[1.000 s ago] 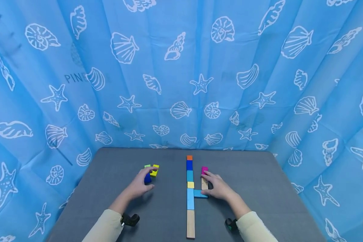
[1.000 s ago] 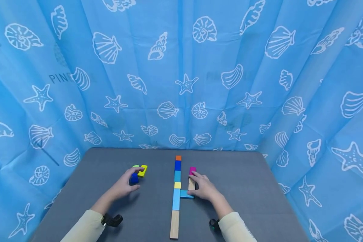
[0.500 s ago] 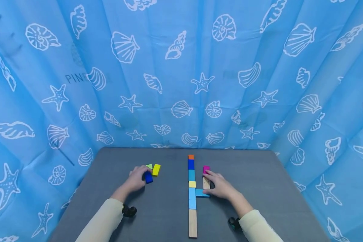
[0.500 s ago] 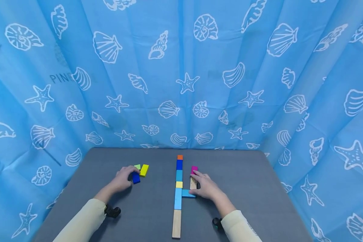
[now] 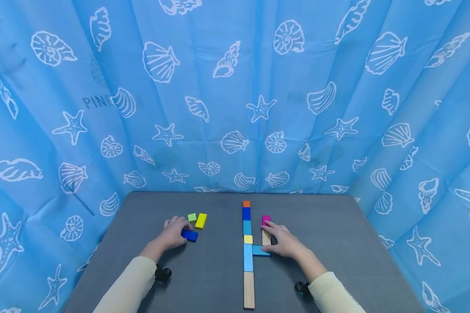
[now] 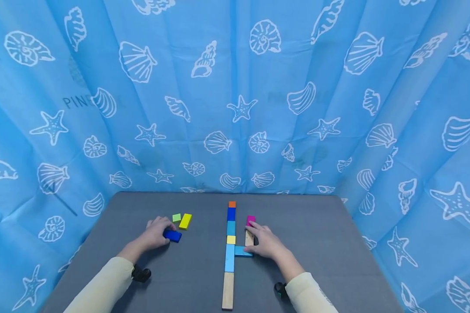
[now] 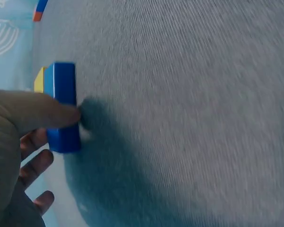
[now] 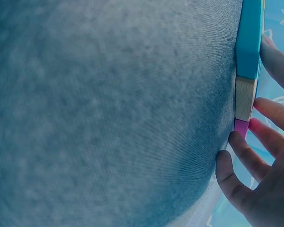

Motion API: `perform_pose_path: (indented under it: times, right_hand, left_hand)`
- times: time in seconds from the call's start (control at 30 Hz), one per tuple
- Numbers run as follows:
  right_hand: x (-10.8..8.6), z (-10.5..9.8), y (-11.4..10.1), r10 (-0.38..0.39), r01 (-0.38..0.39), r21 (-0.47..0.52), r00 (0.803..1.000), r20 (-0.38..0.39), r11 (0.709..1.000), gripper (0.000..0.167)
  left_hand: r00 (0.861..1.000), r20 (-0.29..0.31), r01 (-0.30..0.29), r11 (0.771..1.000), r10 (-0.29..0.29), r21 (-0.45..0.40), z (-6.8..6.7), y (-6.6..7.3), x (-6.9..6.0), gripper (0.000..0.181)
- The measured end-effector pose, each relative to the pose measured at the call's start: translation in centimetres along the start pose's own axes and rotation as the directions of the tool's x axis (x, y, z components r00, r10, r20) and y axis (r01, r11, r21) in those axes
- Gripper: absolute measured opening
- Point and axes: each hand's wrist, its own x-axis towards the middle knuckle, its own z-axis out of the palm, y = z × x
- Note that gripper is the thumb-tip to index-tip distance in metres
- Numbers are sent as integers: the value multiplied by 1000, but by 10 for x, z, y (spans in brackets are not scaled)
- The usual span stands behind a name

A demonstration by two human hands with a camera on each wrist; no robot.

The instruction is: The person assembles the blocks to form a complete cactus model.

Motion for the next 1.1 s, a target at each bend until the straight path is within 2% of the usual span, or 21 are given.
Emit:
perform_pose_path:
  times: [0.13,0.37,0.53,0.6,0.73,0.9,1.1]
  right_hand:
    - [0,0,1,-1,1,-3,1000,3,1000,76]
    - [0,0,-2,11,-10,5,1000,-3,1000,76]
    - [0,1,-3,10,-10,9,1000,1,1000,77]
    - [-1,1,-2,12,-12,12,1000,-1,1000,77]
    - [0,1,-1,18,-18,13,1000,-7,1000,77]
    - [1,2,-1,17,-17,4,1000,-6,1000,77]
    - [1,2,-3,34,-34,3,999,0,999,78]
  left_hand:
    - [999,39,7,1000,-6,-21,-7,3,-7,22]
    - [999,32,11,985,-5,-174,-7,25,-9,29]
    - [996,-3,-84,979,85,-185,0,51,-6,30]
    - [992,-1,-126,975,128,-184,3,62,-3,31]
    - [984,9,-172,967,177,-191,13,77,7,32]
    - [984,-3,-178,966,181,-186,26,86,15,32]
    - [991,0,-135,978,137,-158,41,98,25,32]
